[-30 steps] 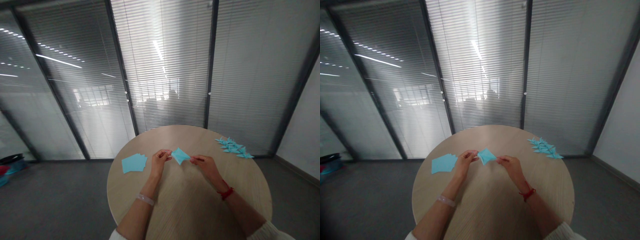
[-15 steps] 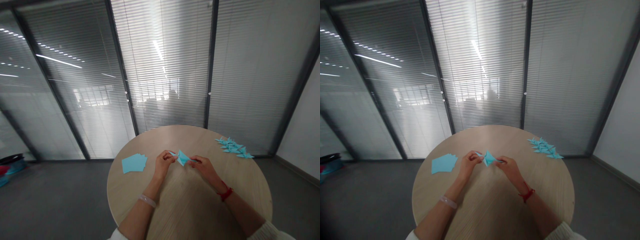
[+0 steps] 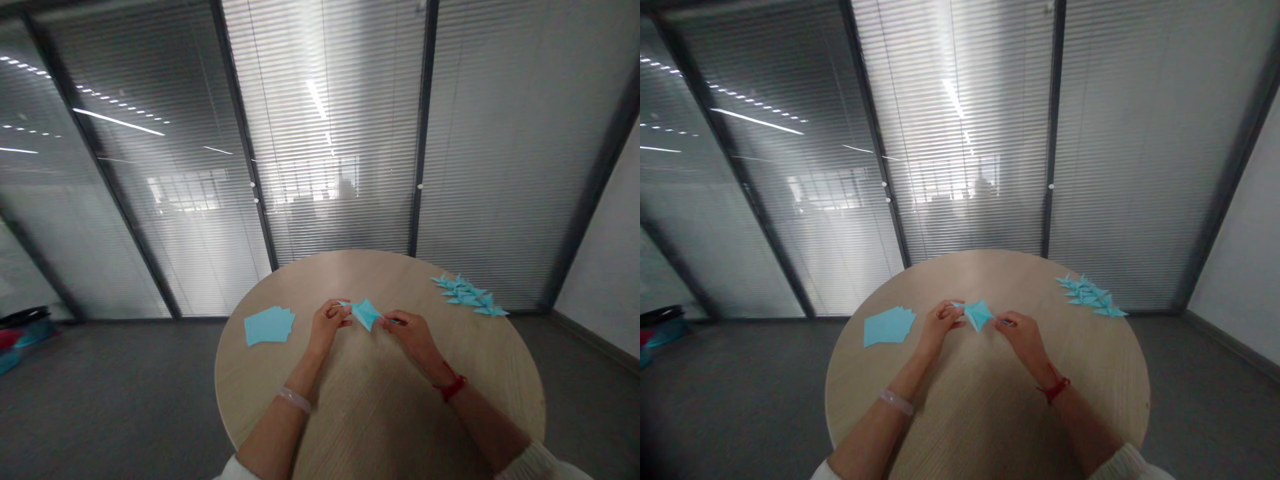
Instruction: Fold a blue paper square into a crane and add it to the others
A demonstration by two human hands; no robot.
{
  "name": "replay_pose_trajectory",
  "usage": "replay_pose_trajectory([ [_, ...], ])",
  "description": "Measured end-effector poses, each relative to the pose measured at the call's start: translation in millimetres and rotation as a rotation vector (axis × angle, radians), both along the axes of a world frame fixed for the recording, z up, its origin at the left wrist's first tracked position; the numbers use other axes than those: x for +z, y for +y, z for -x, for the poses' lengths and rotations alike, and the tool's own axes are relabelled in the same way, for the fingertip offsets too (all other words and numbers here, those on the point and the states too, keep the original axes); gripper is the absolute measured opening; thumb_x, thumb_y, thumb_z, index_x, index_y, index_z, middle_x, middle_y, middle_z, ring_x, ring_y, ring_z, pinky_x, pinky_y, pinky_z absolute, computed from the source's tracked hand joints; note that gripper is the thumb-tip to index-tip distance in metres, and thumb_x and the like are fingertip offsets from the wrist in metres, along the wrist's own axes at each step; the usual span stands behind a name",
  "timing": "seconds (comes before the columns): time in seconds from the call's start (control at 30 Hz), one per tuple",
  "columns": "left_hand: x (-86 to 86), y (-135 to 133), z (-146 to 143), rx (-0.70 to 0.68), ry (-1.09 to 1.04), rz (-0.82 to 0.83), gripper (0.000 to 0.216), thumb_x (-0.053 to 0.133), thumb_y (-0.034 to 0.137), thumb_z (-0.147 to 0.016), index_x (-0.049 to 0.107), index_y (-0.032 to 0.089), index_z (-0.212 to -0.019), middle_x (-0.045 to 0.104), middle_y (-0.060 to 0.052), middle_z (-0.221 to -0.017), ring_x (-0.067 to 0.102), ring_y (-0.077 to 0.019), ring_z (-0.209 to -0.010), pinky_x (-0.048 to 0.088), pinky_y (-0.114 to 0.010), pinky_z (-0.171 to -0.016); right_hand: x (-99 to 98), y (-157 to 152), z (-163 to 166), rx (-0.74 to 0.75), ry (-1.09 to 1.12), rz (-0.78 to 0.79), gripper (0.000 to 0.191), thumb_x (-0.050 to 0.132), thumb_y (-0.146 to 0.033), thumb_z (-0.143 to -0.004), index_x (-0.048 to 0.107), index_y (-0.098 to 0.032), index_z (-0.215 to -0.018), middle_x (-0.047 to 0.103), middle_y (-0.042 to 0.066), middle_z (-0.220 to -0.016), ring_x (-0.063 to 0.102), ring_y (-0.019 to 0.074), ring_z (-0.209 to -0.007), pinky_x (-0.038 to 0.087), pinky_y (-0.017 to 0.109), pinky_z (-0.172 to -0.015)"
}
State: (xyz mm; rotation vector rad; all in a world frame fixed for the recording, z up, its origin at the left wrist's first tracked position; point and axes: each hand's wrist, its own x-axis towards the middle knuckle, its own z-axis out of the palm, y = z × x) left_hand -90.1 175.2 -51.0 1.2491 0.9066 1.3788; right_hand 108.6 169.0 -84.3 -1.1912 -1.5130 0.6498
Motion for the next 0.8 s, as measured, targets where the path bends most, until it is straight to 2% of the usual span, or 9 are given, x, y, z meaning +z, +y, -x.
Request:
replay_pose_trajectory([
  [0.1,-3.8,-3.2,-2.9,-0.166,-0.045,0.084,0.042,0.072,0.042,-0.07,0.057,0.017,-0.1,0.069,-0.008,-0.096,0.065,-0.0219,-0.089,0.056,-0.035,-0.073,-1.1,-0.1,0.6,-0.079,-0.072,-0.104,0.036,0.059,-0.052,-0.075,0.073,-0.019,-0.077,0.072,0.006,-0.077,0.064,0.0207,-0.066,0.048,0.029,-0.061],
  [0.23,-10.5,-5.9,-6.4,-0.37,-0.014,0.126,0.044,0.071,0.039,-0.073,0.052,0.016,-0.106,0.066,-0.013,-0.106,0.065,-0.0233,-0.094,0.055,-0.037,-0.076,-1.5,-2.4,3.6,-0.054,-0.16,-0.19,0.036,0.055,-0.051,-0.081,0.073,-0.02,-0.082,0.072,0.008,-0.084,0.065,0.0222,-0.072,0.05,0.032,-0.066],
  [0.4,-14.2,-0.8,-4.0,-0.305,0.104,0.09,0.047,0.074,0.038,-0.069,0.055,0.014,-0.105,0.066,-0.013,-0.103,0.067,-0.0203,-0.081,0.054,-0.027,-0.062,-0.7,-4.1,4.0,0.042,-0.095,-0.17,0.037,0.05,-0.05,-0.086,0.072,-0.021,-0.088,0.072,0.009,-0.091,0.065,0.0238,-0.084,0.05,0.034,-0.076],
  [0.47,-13.6,0.8,-1.9,-0.285,0.183,0.083,0.047,0.075,0.041,-0.066,0.057,0.013,-0.1,0.068,-0.011,-0.093,0.066,-0.018,-0.073,0.05,-0.023,-0.054,-2.1,-1.4,1.4,0.069,0.035,-0.138,0.04,0.046,-0.049,-0.088,0.068,-0.02,-0.105,0.071,0.009,-0.1,0.065,0.024,-0.092,0.05,0.035,-0.081],
  [0.53,-12.4,1.4,-0.3,-0.294,0.266,0.072,0.046,0.074,0.044,-0.065,0.06,0.012,-0.095,0.067,-0.007,-0.081,0.063,-0.0153,-0.065,0.045,-0.02,-0.049,-4.0,2.3,-1.5,0.092,0.143,-0.116,0.047,0.051,-0.049,-0.085,0.057,-0.021,-0.123,0.068,0.01,-0.109,0.063,0.024,-0.098,0.05,0.036,-0.082],
  [0.6,-11.1,1.7,0.6,-0.313,0.341,0.048,0.044,0.074,0.046,-0.063,0.063,0.012,-0.089,0.064,-0.004,-0.071,0.058,-0.0126,-0.059,0.041,-0.019,-0.047,-5.2,5.0,-3.7,0.166,0.203,-0.118,0.053,0.055,-0.046,-0.083,0.049,-0.023,-0.131,0.063,0.011,-0.117,0.061,0.0232,-0.102,0.05,0.036,-0.084],
  [0.7,-9.4,2.9,1.3,-0.291,0.396,-0.002,0.04,0.072,0.05,-0.062,0.065,0.013,-0.077,0.059,0.0,-0.062,0.05,-0.0096,-0.052,0.037,-0.019,-0.046,-4.5,4.9,-4.2,0.293,0.198,-0.129,0.047,0.057,-0.041,-0.083,0.053,-0.025,-0.127,0.058,0.01,-0.124,0.059,0.0218,-0.105,0.05,0.034,-0.085],
  [0.8,-8.9,4.9,2.2,-0.214,0.379,-0.018,0.04,0.07,0.051,-0.062,0.063,0.013,-0.071,0.054,0.002,-0.056,0.045,-0.0085,-0.048,0.034,-0.02,-0.047,-2.3,2.1,-2.8,0.332,0.159,-0.121,0.038,0.057,-0.039,-0.084,0.06,-0.024,-0.118,0.059,0.009,-0.122,0.058,0.0207,-0.102,0.051,0.032,-0.082],
])
